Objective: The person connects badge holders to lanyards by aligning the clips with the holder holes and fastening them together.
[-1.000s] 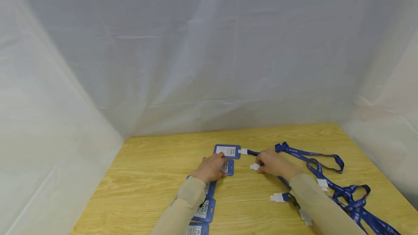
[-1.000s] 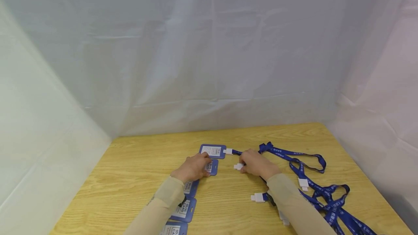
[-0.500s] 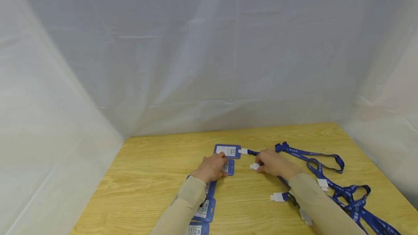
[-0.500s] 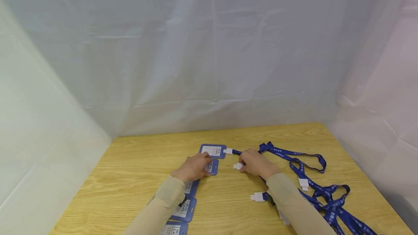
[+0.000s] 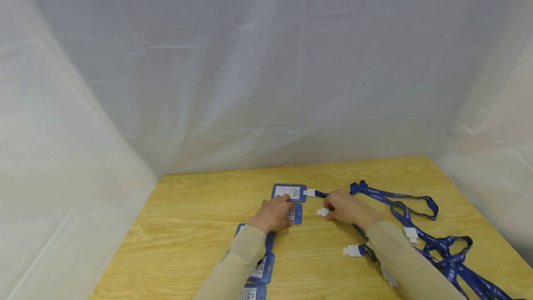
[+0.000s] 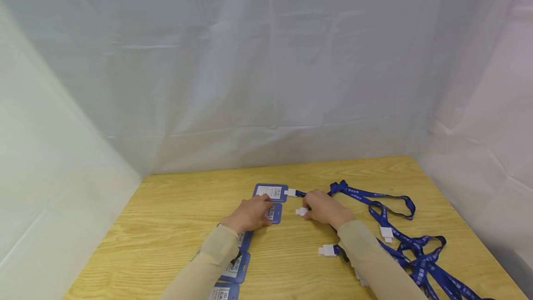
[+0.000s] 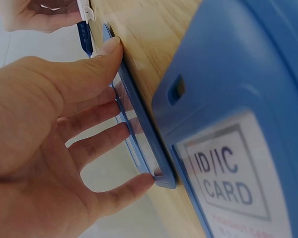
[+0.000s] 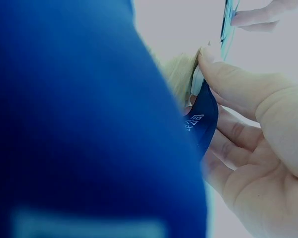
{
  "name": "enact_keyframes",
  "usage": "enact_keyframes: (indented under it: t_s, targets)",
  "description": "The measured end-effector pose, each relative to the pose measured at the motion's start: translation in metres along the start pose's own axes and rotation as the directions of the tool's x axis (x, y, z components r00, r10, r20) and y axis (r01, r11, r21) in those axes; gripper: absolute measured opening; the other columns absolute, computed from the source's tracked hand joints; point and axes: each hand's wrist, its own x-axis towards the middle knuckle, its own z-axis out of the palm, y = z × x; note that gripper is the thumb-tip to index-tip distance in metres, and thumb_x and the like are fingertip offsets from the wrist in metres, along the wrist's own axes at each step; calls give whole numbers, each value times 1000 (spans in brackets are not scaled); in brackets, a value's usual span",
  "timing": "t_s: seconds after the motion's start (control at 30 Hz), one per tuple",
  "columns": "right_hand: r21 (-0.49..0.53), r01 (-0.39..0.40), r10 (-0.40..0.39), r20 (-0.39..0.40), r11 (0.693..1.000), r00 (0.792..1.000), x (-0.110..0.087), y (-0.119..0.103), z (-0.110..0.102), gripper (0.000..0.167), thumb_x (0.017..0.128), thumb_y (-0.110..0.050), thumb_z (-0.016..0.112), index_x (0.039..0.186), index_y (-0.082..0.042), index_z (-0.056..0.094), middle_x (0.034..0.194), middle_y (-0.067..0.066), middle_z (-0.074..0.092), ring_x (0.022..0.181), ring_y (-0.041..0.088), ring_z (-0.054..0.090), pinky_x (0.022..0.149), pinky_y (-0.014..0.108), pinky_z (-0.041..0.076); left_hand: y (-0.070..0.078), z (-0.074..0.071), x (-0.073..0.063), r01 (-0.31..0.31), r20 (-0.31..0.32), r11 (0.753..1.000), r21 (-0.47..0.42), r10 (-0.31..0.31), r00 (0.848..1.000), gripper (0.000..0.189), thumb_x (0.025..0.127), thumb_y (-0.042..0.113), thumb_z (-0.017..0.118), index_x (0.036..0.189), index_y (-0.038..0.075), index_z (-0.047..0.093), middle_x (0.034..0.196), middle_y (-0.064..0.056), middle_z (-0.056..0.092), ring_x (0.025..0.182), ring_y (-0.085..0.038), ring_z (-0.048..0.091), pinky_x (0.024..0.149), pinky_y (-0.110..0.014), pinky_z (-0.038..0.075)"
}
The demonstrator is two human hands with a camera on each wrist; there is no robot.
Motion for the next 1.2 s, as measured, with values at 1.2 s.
enact_keyframes:
  t_s: [1.2]
  targets:
    - [17,33,-33,-15,999,999,11,-3,5,14,86,-17,81,95,-7,78,88,1,73,77,11,61,74,36,56,7,1,5,-11,0,998,56,11,1000,44,93,36,73,133,18,66,129,1,59,120,-21,58,101,-54,51]
